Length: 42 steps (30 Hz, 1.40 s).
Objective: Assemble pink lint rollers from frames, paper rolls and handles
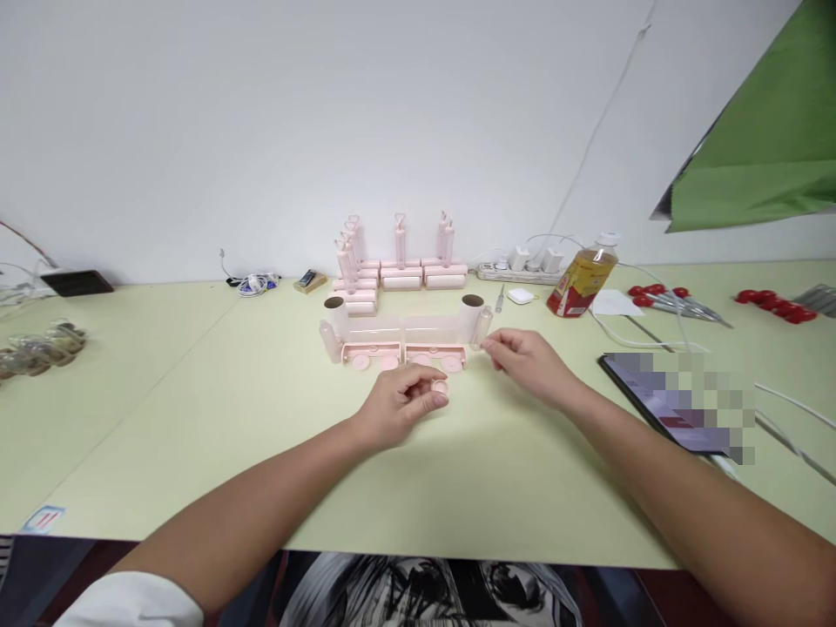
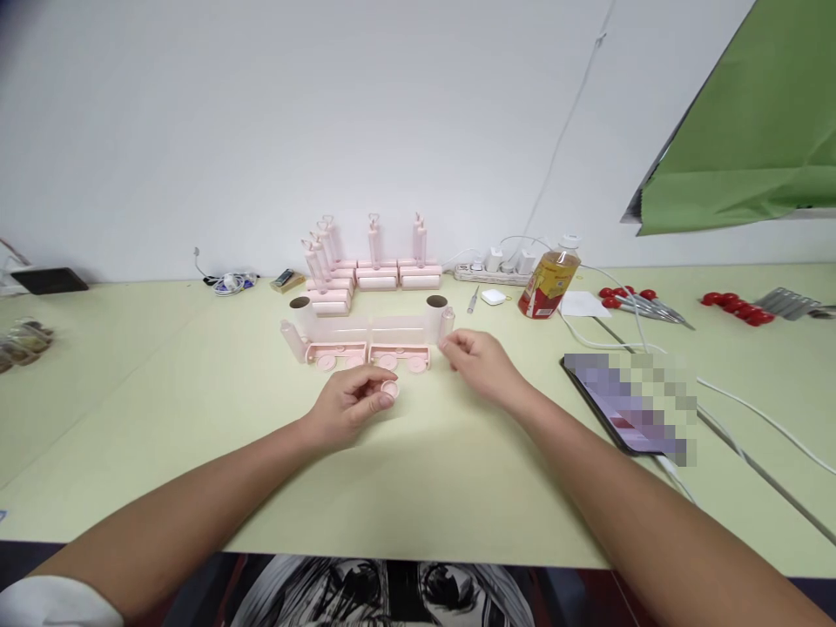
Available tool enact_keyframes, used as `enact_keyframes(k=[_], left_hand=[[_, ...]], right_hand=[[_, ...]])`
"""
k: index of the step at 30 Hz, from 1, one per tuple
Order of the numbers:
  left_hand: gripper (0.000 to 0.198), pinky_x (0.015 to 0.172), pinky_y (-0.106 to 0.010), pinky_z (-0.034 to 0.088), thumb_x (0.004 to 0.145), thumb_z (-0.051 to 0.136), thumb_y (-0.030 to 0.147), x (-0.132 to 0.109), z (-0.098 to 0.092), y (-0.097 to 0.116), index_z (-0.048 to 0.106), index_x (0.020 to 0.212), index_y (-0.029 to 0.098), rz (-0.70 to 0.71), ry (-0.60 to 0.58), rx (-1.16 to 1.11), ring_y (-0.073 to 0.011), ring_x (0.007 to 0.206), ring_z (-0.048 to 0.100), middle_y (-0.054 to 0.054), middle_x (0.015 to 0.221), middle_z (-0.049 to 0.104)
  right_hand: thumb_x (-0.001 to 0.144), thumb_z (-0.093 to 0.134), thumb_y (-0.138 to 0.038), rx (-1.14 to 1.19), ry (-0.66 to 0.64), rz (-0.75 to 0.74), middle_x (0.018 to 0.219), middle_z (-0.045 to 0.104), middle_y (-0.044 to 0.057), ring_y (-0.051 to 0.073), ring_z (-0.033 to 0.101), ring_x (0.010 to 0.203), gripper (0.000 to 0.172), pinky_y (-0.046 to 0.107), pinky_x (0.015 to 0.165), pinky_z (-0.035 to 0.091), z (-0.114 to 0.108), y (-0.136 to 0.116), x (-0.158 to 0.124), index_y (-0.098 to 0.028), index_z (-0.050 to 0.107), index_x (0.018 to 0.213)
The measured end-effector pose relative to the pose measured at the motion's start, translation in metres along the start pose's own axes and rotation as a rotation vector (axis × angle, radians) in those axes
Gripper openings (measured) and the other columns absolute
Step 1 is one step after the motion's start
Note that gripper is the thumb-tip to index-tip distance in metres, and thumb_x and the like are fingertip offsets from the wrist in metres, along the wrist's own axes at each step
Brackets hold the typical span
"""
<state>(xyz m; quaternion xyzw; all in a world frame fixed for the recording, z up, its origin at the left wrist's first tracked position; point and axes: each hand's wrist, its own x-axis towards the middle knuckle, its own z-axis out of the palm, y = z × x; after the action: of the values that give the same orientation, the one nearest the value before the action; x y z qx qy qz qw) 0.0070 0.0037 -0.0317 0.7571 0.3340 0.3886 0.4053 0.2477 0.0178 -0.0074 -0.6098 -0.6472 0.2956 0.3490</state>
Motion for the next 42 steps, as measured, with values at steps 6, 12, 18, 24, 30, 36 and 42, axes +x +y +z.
enact_keyframes(k=[6,12,18,24,30,36,42], left_hand=[[0.026,0.061,-0.022,0.041,0.086,0.062,0.039,-0.01,0.007,0.002,0.066,0.101,0.018,0.106,-0.138,0.062,-0.0097,0.063,0.052,-0.002,0.079,0.064],[0.03,0.057,-0.021,0.04,0.085,0.06,0.037,-0.006,0.008,-0.006,0.056,0.109,0.02,0.012,-0.099,0.097,-0.0083,0.058,0.049,0.002,0.077,0.06],[0.019,0.055,-0.02,0.038,0.087,0.056,0.034,-0.004,0.004,-0.008,0.063,0.094,0.017,-0.047,-0.128,0.138,-0.0088,0.058,0.047,0.002,0.068,0.055],[0.018,0.059,-0.021,0.04,0.086,0.057,0.03,-0.003,0.002,-0.006,0.068,0.09,0.016,-0.011,-0.326,0.2,-0.0096,0.063,0.053,-0.001,0.074,0.063],[0.019,0.061,-0.02,0.041,0.086,0.057,0.03,-0.002,0.001,-0.007,0.068,0.091,0.016,-0.024,-0.335,0.193,-0.0098,0.064,0.054,0.0,0.074,0.063],[0.019,0.06,-0.02,0.041,0.086,0.057,0.029,-0.002,0.001,-0.008,0.068,0.091,0.016,-0.012,-0.331,0.178,-0.0095,0.063,0.053,0.0,0.073,0.062],[0.019,0.059,-0.02,0.04,0.086,0.055,0.028,-0.003,-0.002,-0.008,0.068,0.087,0.015,-0.019,-0.301,0.178,-0.009,0.062,0.051,0.0,0.071,0.062]], right_hand=[[0.085,0.055,-0.059,0.493,-0.661,0.013,0.052,0.054,-0.006,0.007,0.04,0.038,0.043,0.019,0.038,0.031,0.031,-0.023,-0.036,-0.018,0.055,0.097],[0.081,0.063,-0.053,0.4,-0.418,-0.08,0.055,0.054,-0.005,0.01,0.05,0.046,0.035,0.022,0.044,0.04,0.027,-0.017,-0.028,-0.019,0.053,0.086],[0.083,0.06,-0.041,-0.264,0.033,-0.22,0.062,0.059,-0.002,0.013,0.05,0.055,0.021,0.024,0.052,0.035,-0.006,0.0,-0.009,-0.02,0.06,0.082],[0.088,0.052,-0.036,-0.543,0.001,-0.194,0.083,0.072,0.004,0.019,0.062,0.07,0.021,0.027,0.06,0.039,0.001,0.019,0.014,-0.021,0.066,0.093],[0.091,0.045,-0.027,-0.636,-0.017,-0.296,0.104,0.073,0.009,0.024,0.065,0.09,0.029,0.031,0.074,0.045,0.013,0.03,0.026,-0.019,0.069,0.106],[0.087,0.048,-0.025,-0.537,0.083,-0.333,0.097,0.074,0.007,0.022,0.066,0.08,0.033,0.031,0.07,0.046,0.016,0.031,0.024,-0.019,0.066,0.115],[0.083,0.053,-0.031,-0.3,0.277,-0.451,0.053,0.054,-0.003,0.012,0.047,0.047,0.016,0.025,0.051,0.036,0.013,0.023,0.009,-0.019,0.064,0.081]])
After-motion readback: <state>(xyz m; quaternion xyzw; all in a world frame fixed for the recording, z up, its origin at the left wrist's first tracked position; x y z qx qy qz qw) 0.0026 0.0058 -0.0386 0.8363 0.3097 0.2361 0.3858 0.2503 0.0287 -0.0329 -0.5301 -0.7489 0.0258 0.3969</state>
